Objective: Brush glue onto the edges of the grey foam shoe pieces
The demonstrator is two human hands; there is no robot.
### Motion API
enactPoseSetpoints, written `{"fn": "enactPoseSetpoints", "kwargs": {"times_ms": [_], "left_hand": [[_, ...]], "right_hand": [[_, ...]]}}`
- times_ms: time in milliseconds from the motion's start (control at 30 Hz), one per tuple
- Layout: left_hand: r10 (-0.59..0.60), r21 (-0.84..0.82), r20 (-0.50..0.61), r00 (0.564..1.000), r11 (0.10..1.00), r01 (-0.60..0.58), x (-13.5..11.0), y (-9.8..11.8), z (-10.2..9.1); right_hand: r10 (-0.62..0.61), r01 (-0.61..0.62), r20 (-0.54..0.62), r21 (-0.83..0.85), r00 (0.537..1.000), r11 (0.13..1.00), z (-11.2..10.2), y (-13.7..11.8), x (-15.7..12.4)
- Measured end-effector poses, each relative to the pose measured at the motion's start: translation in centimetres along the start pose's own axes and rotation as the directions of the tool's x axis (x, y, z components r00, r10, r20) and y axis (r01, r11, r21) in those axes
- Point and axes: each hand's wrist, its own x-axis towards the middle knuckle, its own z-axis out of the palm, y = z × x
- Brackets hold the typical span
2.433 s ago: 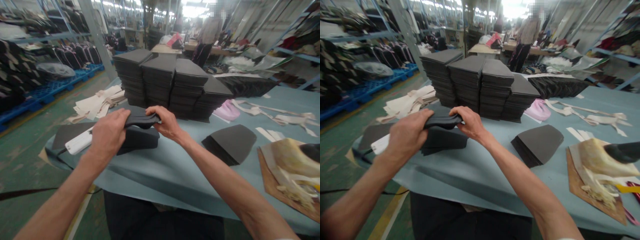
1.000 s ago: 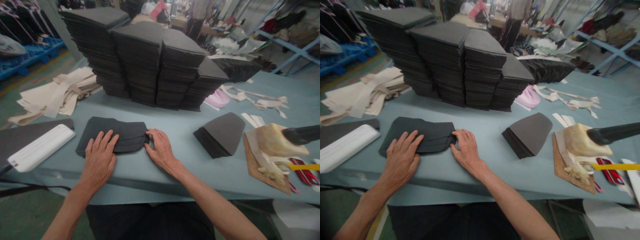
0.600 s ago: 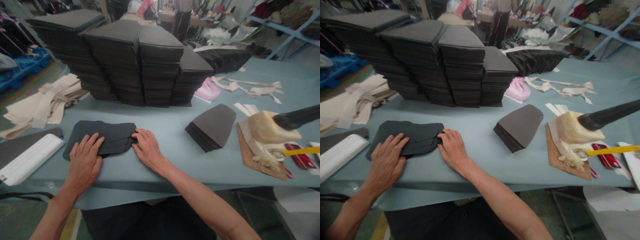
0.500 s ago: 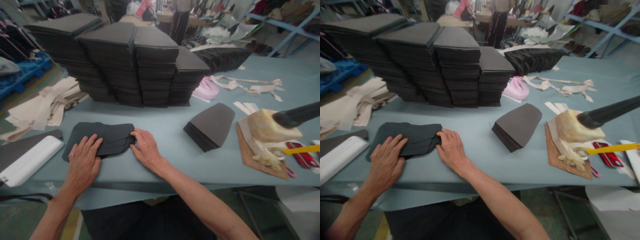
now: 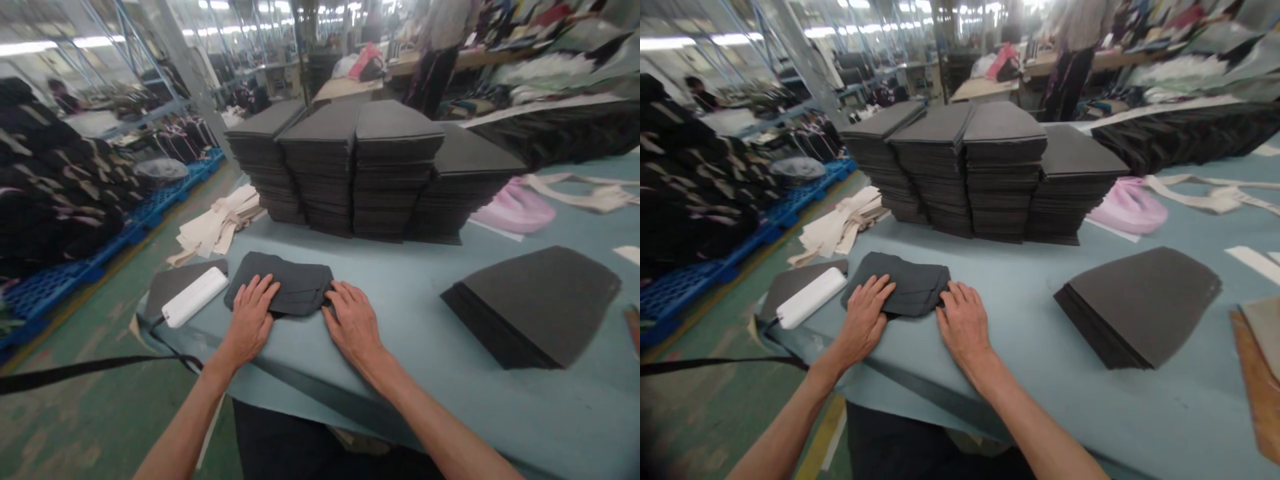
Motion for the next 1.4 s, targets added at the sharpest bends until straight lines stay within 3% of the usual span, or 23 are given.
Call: {"fn": "enactPoseSetpoints", "kwargs": {"times_ms": [533,1067,1400], "left_hand": [[0.116,-0.129,0.142,0.983,0.987,-0.098,1.2,-2.0,-1.7],[0.275,-0.163,0.183,0.944,0.955,-0.246,4.9,-5.2,-3.0],[0.302,-0.167,0.157,0.94,0.946,-0.277,6.4,-7.3,-2.5]], "right_hand": [[0.039,-0.04,0.019,0.057,0.999,0.998,-0.8,0.7,1.2],[0.058,-0.059,0.02,0.032,0.998,0.998,-0.3,0.6,2.4],[0.101,-0.102,0.021,0.034,0.995,0.994,1.2,-0.1,4.5]]}}
